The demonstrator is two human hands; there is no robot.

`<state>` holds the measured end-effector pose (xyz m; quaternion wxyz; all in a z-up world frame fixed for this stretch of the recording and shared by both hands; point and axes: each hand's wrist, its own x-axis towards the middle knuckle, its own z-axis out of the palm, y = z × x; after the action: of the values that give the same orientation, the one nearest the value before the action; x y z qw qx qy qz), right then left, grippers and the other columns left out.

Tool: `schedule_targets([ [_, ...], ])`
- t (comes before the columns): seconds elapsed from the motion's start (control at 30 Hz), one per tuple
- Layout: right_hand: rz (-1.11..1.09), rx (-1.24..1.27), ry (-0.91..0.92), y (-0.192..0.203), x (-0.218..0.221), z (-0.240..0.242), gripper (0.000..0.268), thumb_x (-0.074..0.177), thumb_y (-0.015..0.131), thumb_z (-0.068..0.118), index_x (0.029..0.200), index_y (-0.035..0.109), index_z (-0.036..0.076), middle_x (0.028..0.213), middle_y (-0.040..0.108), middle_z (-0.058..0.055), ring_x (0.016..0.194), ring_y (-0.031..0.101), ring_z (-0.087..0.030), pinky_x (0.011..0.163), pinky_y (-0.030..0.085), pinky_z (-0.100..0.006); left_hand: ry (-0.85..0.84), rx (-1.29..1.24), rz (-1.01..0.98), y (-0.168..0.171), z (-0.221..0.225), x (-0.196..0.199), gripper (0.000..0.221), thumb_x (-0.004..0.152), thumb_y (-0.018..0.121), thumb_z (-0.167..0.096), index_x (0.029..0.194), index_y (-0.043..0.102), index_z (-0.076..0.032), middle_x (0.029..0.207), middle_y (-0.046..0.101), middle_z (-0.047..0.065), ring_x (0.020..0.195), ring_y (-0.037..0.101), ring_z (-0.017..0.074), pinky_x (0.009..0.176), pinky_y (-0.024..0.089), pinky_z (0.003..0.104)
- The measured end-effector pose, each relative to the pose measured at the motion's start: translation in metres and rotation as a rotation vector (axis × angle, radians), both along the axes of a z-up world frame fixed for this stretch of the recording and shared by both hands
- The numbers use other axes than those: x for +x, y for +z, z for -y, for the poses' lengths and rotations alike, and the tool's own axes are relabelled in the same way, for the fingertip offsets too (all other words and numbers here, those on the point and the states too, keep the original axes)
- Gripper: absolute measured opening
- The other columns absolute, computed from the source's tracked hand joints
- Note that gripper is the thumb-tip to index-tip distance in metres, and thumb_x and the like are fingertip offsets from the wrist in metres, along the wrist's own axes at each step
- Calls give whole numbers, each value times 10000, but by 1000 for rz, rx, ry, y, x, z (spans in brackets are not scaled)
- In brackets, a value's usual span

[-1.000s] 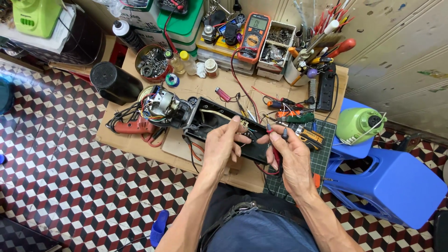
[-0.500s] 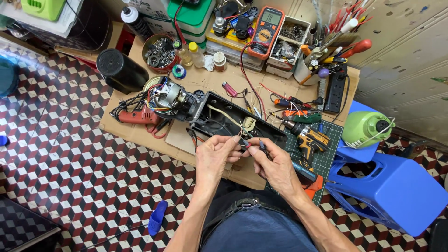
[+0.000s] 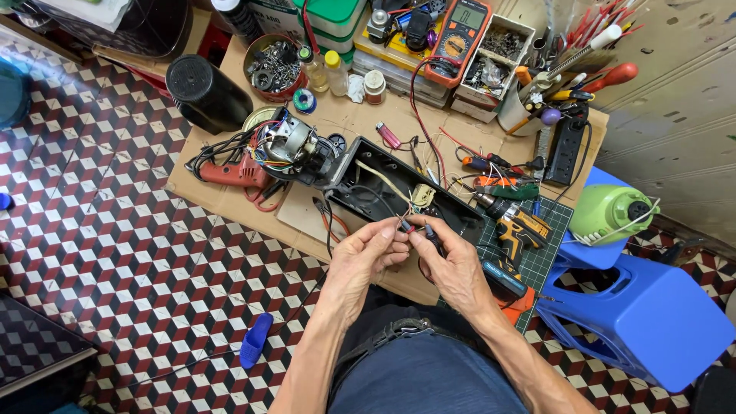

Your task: Repairing and testing the internal motor and wiring components of an appliance.

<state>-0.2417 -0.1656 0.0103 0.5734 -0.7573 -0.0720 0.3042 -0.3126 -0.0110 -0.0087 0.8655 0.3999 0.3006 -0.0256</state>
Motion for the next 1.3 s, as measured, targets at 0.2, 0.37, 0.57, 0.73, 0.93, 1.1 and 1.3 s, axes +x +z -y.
schedule_targets([
  [0.2,28,-16,2,-3,-1,-4,334,987,618,213,1295,684,98,604,515,45,527,463,-34,469,371,-231,31,-76,-11,-10,3,-8,386,954,675,-128,1301,658,40,1036,753,113,879,722,140,845,602,267],
  [0.37,47,-1,6,-5,-3,-4,338,981,630,217,1293,682,97,636,551,50,541,487,-30,477,393,-226,100,-109,1,-16,8,-9,356,962,678,-126,1266,672,58,1005,747,106,861,712,129,831,603,272],
  [0.57,30,-23,17,-1,-6,0,337,984,630,230,1294,694,114,621,522,40,548,479,-36,484,387,-231,142,-107,5,-20,8,-10,300,969,674,-144,1202,693,44,982,747,89,834,702,115,796,600,262],
  [0.73,24,-80,36,1,-8,3,354,974,635,244,1303,694,127,595,513,34,542,472,-45,482,390,-237,144,-99,5,-21,9,-10,277,974,672,-154,1175,702,34,975,746,88,826,699,116,789,598,259],
  [0.93,15,-100,82,-2,-7,4,376,974,626,265,1326,677,141,597,499,38,543,463,-45,483,383,-241,158,-88,23,-19,10,-11,265,989,658,-173,1151,706,31,961,742,84,839,703,119,799,602,261],
  [1.1,-11,-65,81,-2,-6,4,376,976,633,263,1327,687,138,606,504,40,549,466,-46,486,388,-246,159,-80,26,-18,11,-10,274,990,650,-186,1151,709,28,967,742,77,845,705,117,808,602,260],
  [1.3,25,-123,89,3,-6,4,382,973,623,261,1335,675,152,610,534,29,546,496,-46,486,418,-251,169,-84,2,-13,13,-6,272,967,683,-180,1145,723,21,940,740,61,824,692,106,792,592,250],
])
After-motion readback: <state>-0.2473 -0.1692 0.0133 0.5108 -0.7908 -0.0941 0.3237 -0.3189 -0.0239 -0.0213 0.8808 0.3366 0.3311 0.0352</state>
